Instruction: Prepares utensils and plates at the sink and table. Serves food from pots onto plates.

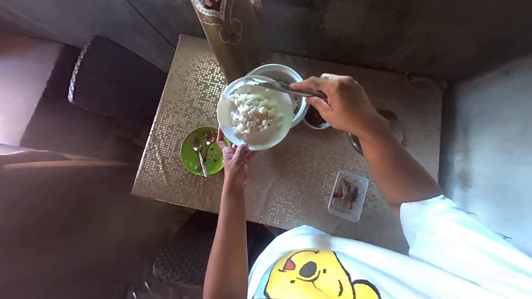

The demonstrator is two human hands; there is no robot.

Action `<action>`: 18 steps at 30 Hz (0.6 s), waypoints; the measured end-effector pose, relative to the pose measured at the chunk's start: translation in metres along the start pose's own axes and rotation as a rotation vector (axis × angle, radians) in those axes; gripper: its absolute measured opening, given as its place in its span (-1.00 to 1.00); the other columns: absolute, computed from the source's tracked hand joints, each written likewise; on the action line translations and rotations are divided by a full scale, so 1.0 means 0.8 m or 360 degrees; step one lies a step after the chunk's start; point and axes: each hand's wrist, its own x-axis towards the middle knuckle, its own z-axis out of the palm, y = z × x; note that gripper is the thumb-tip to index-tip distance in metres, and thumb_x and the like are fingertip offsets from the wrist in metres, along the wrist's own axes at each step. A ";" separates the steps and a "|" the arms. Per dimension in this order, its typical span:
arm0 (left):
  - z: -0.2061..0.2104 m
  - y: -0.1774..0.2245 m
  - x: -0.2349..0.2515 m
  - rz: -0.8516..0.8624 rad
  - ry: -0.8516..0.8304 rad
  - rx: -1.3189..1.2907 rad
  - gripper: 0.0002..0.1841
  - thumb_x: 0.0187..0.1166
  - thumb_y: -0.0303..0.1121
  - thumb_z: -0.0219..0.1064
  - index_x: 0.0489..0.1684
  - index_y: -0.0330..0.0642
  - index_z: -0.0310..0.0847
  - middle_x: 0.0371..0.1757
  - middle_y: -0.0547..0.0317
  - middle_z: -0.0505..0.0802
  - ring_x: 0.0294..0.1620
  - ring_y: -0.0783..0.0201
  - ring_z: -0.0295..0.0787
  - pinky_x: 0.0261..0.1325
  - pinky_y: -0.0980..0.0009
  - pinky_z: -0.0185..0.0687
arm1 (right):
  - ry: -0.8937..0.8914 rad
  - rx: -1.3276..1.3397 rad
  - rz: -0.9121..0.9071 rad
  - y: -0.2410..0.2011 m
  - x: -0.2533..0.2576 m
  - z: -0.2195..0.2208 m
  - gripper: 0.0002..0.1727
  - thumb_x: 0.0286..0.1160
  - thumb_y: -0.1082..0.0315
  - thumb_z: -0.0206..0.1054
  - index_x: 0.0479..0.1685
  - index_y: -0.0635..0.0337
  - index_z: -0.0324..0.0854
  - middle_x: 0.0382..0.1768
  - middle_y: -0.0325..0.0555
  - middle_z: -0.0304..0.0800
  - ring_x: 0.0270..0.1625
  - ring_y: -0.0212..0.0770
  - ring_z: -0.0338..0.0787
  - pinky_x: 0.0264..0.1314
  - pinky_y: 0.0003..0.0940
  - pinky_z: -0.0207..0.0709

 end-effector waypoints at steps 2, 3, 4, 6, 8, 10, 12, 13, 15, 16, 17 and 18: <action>-0.004 -0.003 -0.002 -0.0005 -0.0042 0.0012 -0.20 0.65 -0.73 -0.05 0.74 0.33 -0.25 0.07 0.25 0.77 -0.12 0.27 0.89 -0.04 0.28 0.87 | -0.0073 -0.0035 0.0060 -0.002 0.001 0.005 -0.56 0.67 0.42 0.27 0.46 -0.18 0.71 -0.03 0.16 0.78 0.03 0.20 0.79 0.04 0.24 0.57; -0.004 -0.003 -0.001 0.0000 -0.0049 0.0014 -0.21 0.65 -0.72 -0.05 0.74 0.33 -0.24 0.08 0.24 0.77 -0.11 0.27 0.89 -0.02 0.26 0.86 | -0.0084 -0.0034 0.0063 -0.002 -0.001 0.004 -0.56 0.67 0.41 0.28 0.45 -0.19 0.71 -0.01 0.13 0.78 0.04 0.19 0.80 0.04 0.23 0.58; -0.005 -0.004 0.001 0.0005 -0.0054 0.0015 -0.22 0.64 -0.72 -0.06 0.73 0.32 -0.24 0.08 0.24 0.77 -0.12 0.26 0.89 -0.02 0.25 0.87 | -0.0066 -0.0005 0.0044 0.000 -0.004 0.002 -0.57 0.66 0.41 0.29 0.44 -0.18 0.72 0.02 0.12 0.79 0.07 0.18 0.80 0.07 0.22 0.58; -0.009 -0.007 0.002 -0.0002 -0.0051 0.0043 -0.22 0.65 -0.71 -0.06 0.75 0.32 -0.25 0.06 0.23 0.77 -0.14 0.26 0.90 -0.03 0.27 0.88 | -0.0014 0.0125 -0.0005 0.013 -0.011 -0.007 -0.58 0.66 0.42 0.29 0.45 -0.07 0.71 0.16 0.10 0.84 0.17 0.15 0.82 0.23 0.23 0.59; -0.017 -0.011 0.003 -0.0016 -0.0060 0.0085 -0.23 0.68 -0.69 -0.05 0.75 0.32 -0.26 0.08 0.25 0.77 -0.12 0.27 0.89 -0.01 0.27 0.87 | -0.0021 0.0215 0.0057 0.033 -0.012 -0.019 -0.56 0.70 0.39 0.25 0.52 -0.02 0.65 0.25 0.03 0.83 0.14 0.00 0.83 0.26 0.11 0.60; -0.032 -0.016 0.003 -0.0028 -0.0070 0.0131 -0.22 0.69 -0.67 -0.04 0.77 0.30 -0.29 0.09 0.24 0.77 -0.08 0.27 0.89 0.05 0.24 0.86 | -0.0019 0.0211 0.0224 0.054 -0.008 -0.023 -0.55 0.73 0.37 0.21 0.57 -0.02 0.60 0.25 -0.01 0.81 0.01 -0.14 0.78 0.17 -0.07 0.59; -0.051 -0.026 -0.002 -0.0036 -0.0049 0.0159 -0.20 0.65 -0.67 -0.03 0.79 0.26 -0.32 0.09 0.21 0.78 -0.07 0.24 0.89 0.07 0.21 0.86 | -0.0018 0.0119 0.0418 0.077 0.004 -0.017 -0.55 0.71 0.37 0.21 0.56 -0.02 0.61 0.25 0.02 0.81 0.03 -0.08 0.78 0.20 0.01 0.57; -0.060 -0.031 -0.008 -0.0051 -0.0027 0.0170 -0.19 0.64 -0.66 -0.03 0.80 0.25 -0.35 0.08 0.19 0.79 -0.08 0.23 0.90 0.05 0.21 0.87 | -0.0042 0.0060 0.0533 0.087 0.011 -0.008 -0.54 0.70 0.38 0.22 0.55 -0.04 0.62 0.27 0.06 0.80 0.11 0.03 0.79 0.26 0.14 0.55; -0.076 -0.039 -0.024 -0.0101 0.0062 0.0215 -0.16 0.60 -0.65 -0.03 0.81 0.24 -0.41 0.06 0.17 0.78 -0.15 0.25 0.90 -0.05 0.28 0.88 | -0.0137 -0.0069 0.0733 0.105 0.031 0.018 -0.53 0.67 0.39 0.23 0.54 -0.09 0.63 0.35 0.12 0.77 0.36 0.21 0.74 0.40 0.35 0.46; -0.082 -0.044 -0.033 -0.0138 0.0106 0.0227 -0.16 0.60 -0.65 -0.05 0.81 0.22 -0.45 0.05 0.16 0.76 -0.17 0.26 0.88 -0.08 0.31 0.87 | -0.0201 -0.0130 0.0789 0.113 0.040 0.033 -0.52 0.67 0.39 0.23 0.54 -0.11 0.63 0.39 0.14 0.75 0.46 0.25 0.69 0.46 0.39 0.42; -0.088 -0.049 -0.040 -0.0167 0.0149 0.0220 -0.17 0.59 -0.66 -0.06 0.80 0.21 -0.44 0.04 0.17 0.75 -0.21 0.28 0.88 -0.13 0.34 0.87 | -0.0264 -0.0176 0.0816 0.119 0.047 0.048 -0.52 0.66 0.40 0.22 0.54 -0.11 0.63 0.41 0.16 0.74 0.50 0.27 0.66 0.47 0.41 0.40; -0.095 -0.055 -0.047 -0.0185 0.0176 0.0193 -0.16 0.58 -0.67 -0.08 0.80 0.21 -0.44 0.04 0.16 0.75 -0.22 0.28 0.88 -0.15 0.34 0.87 | -0.0326 -0.0209 0.0825 0.124 0.053 0.062 -0.52 0.66 0.41 0.22 0.54 -0.09 0.63 0.40 0.17 0.73 0.50 0.29 0.65 0.46 0.41 0.41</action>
